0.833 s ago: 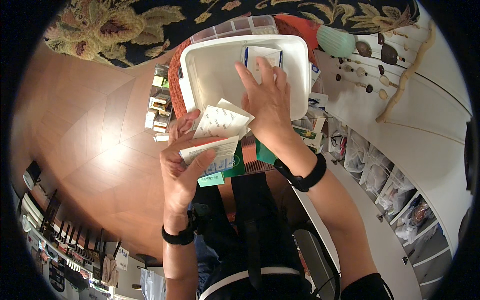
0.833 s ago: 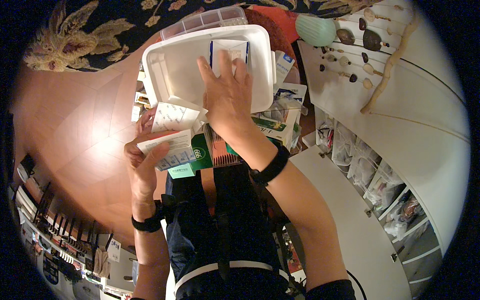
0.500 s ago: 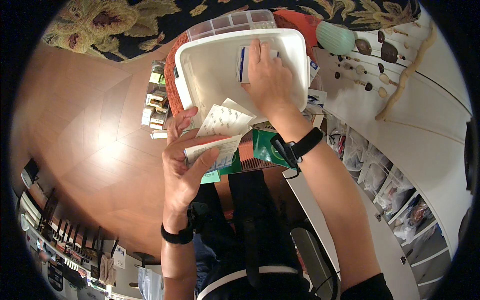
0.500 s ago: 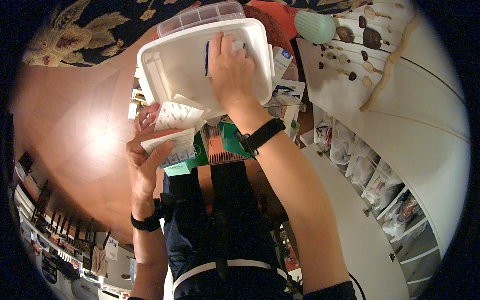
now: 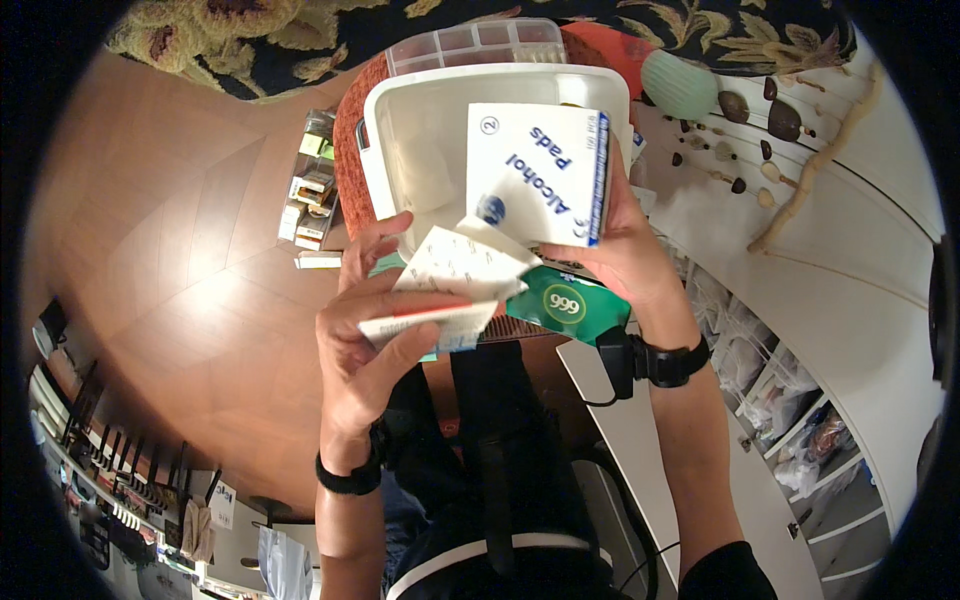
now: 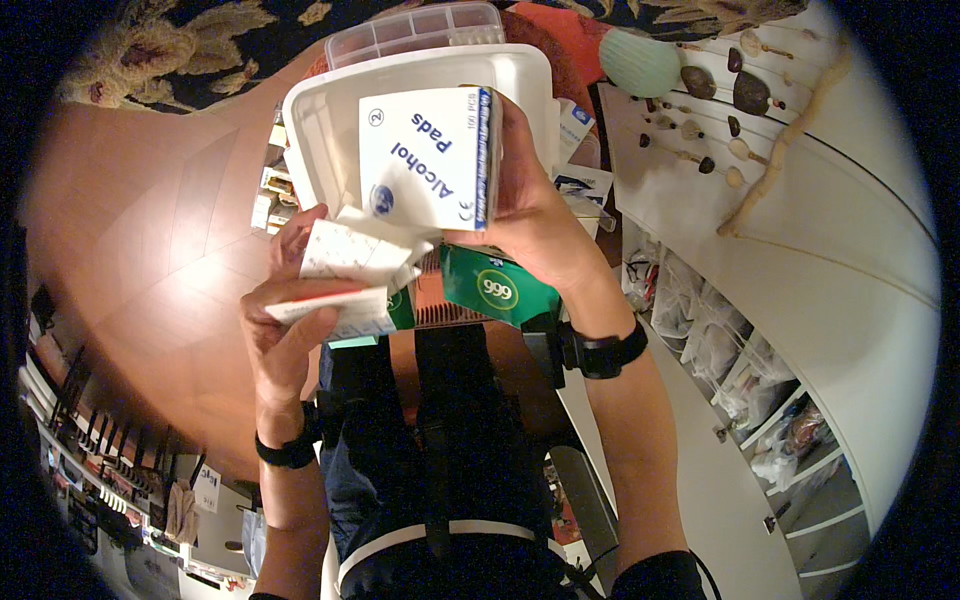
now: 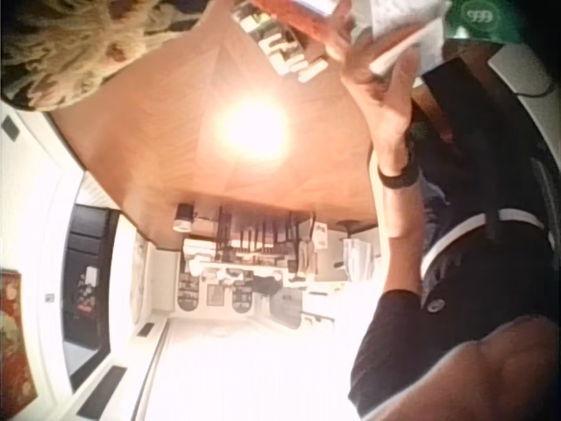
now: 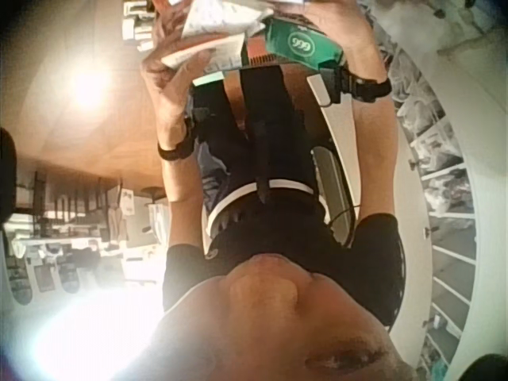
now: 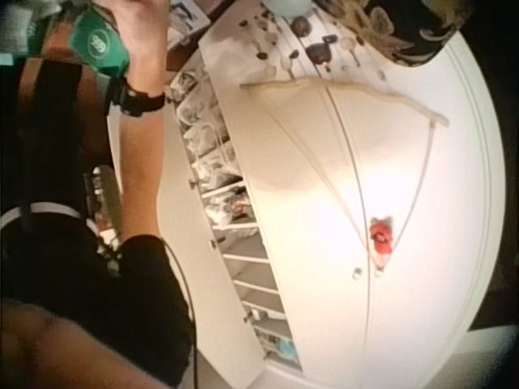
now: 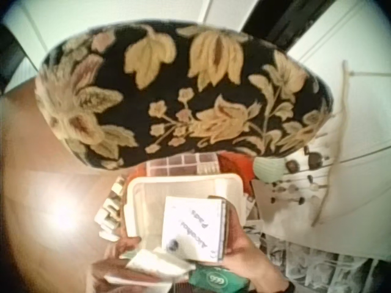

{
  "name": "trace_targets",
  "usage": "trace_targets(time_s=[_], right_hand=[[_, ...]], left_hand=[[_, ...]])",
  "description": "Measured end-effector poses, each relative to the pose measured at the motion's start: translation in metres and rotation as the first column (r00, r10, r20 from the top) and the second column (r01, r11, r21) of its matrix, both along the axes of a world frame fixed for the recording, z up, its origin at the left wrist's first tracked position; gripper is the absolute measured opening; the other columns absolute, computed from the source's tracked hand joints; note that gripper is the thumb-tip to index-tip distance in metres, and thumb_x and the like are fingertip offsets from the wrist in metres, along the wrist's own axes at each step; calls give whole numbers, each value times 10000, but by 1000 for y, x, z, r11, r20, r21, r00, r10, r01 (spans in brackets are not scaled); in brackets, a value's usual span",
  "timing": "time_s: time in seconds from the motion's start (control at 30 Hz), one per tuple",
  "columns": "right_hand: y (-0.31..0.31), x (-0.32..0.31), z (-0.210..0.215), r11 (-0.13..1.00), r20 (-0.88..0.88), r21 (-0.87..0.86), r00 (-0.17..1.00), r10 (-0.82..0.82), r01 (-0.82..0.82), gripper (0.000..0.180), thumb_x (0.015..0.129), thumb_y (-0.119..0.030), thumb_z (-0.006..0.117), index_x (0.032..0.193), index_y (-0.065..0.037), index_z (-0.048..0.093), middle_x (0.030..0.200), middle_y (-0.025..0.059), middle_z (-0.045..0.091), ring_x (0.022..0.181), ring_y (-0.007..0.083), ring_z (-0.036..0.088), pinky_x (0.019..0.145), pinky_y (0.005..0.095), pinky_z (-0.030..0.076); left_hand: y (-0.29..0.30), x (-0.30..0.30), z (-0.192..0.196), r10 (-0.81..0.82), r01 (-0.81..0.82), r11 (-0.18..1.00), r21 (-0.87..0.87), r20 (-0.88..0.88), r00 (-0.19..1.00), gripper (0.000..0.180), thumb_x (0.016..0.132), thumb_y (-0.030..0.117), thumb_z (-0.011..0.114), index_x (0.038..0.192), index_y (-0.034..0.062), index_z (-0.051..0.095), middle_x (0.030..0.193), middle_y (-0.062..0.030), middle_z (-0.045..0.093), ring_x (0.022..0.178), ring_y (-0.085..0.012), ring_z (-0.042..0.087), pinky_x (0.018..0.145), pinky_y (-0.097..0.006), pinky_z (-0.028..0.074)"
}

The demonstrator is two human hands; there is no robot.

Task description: The person sorts and organizes medical supplies on a table. They open boxes of alcohol pads and green-labeled medicine packets, remove individual items, and place them into a white plastic container with compartments. The person also handles cotton swabs and other packaged items, arranging them on the table.

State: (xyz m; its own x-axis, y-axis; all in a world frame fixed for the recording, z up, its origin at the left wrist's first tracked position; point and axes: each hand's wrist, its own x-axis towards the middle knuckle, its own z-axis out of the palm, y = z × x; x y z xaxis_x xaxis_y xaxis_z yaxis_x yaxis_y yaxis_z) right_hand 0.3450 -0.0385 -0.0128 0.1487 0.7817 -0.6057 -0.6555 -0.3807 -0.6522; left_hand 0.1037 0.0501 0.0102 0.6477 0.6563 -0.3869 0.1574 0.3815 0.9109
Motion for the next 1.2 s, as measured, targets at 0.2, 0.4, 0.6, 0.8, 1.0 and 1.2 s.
trace_targets(time_s=[0.2,0.4,0.6,0.8,1.0,1.2], right_hand=[[-7,-6,11,999,-151,29,988,-32,37,1120,648,113,770,1574,-161,202,1473,28,451,1341,165,463,1092,341,418],[-1,-4,7,978,-91,171,986,136,-119,1131,696,13,785,1595,-143,117,1513,129,439,1375,297,476,1133,446,420],[0,-12,16,971,-205,219,969,138,-92,1172,705,-304,852,1579,-64,108,1516,126,384,1396,272,426,1124,414,396],[4,-25,31,997,-178,0,981,-73,74,600,966,-294,635,1471,-141,349,1236,49,543,1137,133,549,963,326,482],[8,-31,33,926,-151,-1,915,-373,377,482,966,-175,622,1392,-74,422,1272,94,570,1172,179,557,1017,376,463],[-4,-35,41,888,-16,67,890,-455,455,489,941,-35,630,1380,-63,415,1240,147,604,1175,241,581,1005,428,472]], left_hand=[[-4,0,11,40,-36,999,-37,119,992,326,771,339,792,977,88,812,1006,-105,769,1399,-345,393,1139,-521,252],[-8,10,25,39,-25,995,-94,160,986,315,765,306,809,984,80,808,1093,-147,749,1453,-391,332,1190,-546,187],[-8,13,37,-118,116,993,38,66,991,281,784,199,771,1049,109,797,1077,-144,753,1468,-444,289,1179,-576,229],[-5,12,37,-180,174,971,161,25,983,278,798,225,775,1045,99,795,1036,-132,762,1461,-443,304,1179,-576,227],[-11,-2,39,264,-268,958,-103,-49,963,315,882,234,754,1094,0,750,1091,-130,737,1136,-235,618,1037,-404,436],[-14,-8,23,421,-425,890,-164,-63,905,327,903,203,752,1139,-22,725,1080,-114,735,987,-152,658,916,-305,483]])
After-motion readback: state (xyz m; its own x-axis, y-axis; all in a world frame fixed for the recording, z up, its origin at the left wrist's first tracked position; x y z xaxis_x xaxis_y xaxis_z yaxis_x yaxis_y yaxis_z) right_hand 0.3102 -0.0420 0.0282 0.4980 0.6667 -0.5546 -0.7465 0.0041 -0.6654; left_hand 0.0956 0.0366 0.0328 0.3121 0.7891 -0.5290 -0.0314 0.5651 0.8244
